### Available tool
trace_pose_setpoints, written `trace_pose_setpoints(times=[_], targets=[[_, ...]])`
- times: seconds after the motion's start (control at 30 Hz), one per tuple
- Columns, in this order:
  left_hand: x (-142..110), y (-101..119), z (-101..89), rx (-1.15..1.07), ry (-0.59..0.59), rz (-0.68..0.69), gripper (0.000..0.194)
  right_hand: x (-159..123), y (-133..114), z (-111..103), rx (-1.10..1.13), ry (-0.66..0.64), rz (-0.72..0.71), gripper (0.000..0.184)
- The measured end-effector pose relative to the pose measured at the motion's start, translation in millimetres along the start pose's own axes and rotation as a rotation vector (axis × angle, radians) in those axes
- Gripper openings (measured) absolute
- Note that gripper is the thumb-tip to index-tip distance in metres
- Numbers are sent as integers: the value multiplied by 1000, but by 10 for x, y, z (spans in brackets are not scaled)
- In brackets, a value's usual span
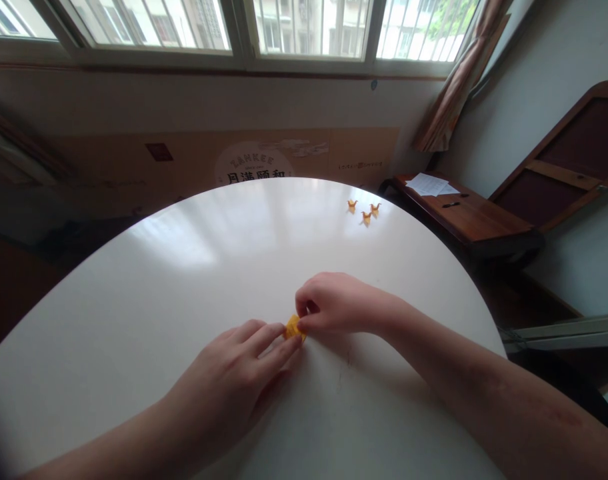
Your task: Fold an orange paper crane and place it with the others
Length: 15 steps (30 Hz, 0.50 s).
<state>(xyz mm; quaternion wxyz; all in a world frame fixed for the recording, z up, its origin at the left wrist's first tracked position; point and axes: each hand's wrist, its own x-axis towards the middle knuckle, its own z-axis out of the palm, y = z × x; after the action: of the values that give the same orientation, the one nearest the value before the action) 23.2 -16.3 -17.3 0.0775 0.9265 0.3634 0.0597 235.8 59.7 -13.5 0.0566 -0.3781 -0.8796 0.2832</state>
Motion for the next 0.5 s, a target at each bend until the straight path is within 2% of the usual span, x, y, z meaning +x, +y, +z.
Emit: trace_pose_setpoints(times=[0.23, 0.37, 0.5], targets=[[99, -309, -11, -88, 157, -115, 26, -10, -15, -23, -22, 21, -53, 9], [186, -434, 13, -128, 136, -13, 26, -19, -15, -22, -33, 32, -133, 7], [216, -440, 3, -151, 107, 52, 25, -36, -11, -21, -34, 36, -209, 12]])
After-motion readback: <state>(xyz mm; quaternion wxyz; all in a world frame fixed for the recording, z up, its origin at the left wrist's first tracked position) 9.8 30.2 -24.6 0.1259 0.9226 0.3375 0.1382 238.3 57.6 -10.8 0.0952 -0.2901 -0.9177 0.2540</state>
